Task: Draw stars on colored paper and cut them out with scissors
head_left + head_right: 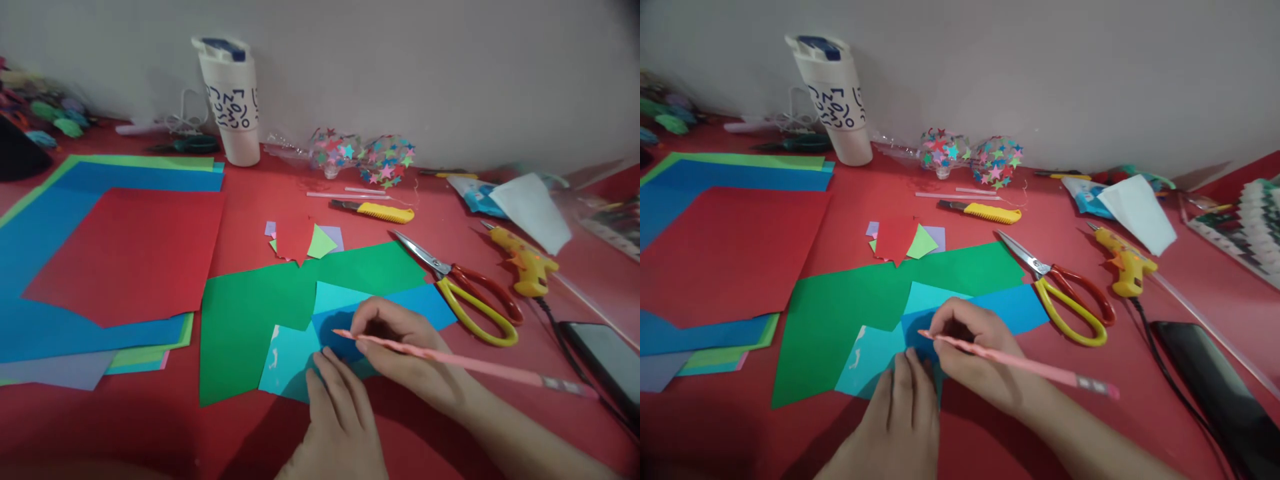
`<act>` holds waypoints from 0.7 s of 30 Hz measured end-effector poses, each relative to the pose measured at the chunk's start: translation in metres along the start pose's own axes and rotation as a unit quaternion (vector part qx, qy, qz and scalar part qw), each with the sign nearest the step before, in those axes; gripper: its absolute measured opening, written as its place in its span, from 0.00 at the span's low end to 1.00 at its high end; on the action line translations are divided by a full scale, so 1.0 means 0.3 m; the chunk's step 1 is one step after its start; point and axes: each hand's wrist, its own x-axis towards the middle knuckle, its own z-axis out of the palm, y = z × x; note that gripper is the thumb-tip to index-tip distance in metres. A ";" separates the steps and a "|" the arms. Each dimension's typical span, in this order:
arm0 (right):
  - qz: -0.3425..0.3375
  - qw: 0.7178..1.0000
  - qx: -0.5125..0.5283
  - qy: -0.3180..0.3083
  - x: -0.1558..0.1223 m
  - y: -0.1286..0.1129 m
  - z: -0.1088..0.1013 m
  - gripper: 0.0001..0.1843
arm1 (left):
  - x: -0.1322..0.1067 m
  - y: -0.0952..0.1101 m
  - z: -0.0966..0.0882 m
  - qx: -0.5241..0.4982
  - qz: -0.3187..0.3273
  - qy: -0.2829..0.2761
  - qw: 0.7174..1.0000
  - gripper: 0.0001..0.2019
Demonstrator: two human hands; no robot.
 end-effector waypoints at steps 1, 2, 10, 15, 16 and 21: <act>-0.014 1.000 -0.025 -0.008 -0.001 0.001 0.001 0.05 | 0.000 -0.001 -0.002 0.005 0.000 -0.002 1.000 0.20; -0.020 0.999 -0.039 -0.017 -0.002 0.002 0.000 0.06 | 0.000 -0.002 -0.004 0.011 0.000 -0.004 1.000 0.20; 0.074 0.991 0.101 -0.041 0.002 0.004 -0.012 0.10 | -0.012 0.003 -0.016 0.056 -0.027 -0.008 0.998 0.19; 0.015 0.999 0.021 -0.020 0.012 -0.003 -0.005 0.04 | -0.020 0.026 0.002 0.055 -0.026 -0.010 0.998 0.18; -0.003 1.000 0.005 -0.020 0.013 -0.002 -0.003 0.03 | -0.022 0.031 0.005 0.054 -0.024 -0.008 0.998 0.18; 0.020 1.000 -0.006 -0.019 0.014 -0.003 0.005 0.05 | -0.030 0.043 0.003 0.029 -0.061 -0.004 0.998 0.17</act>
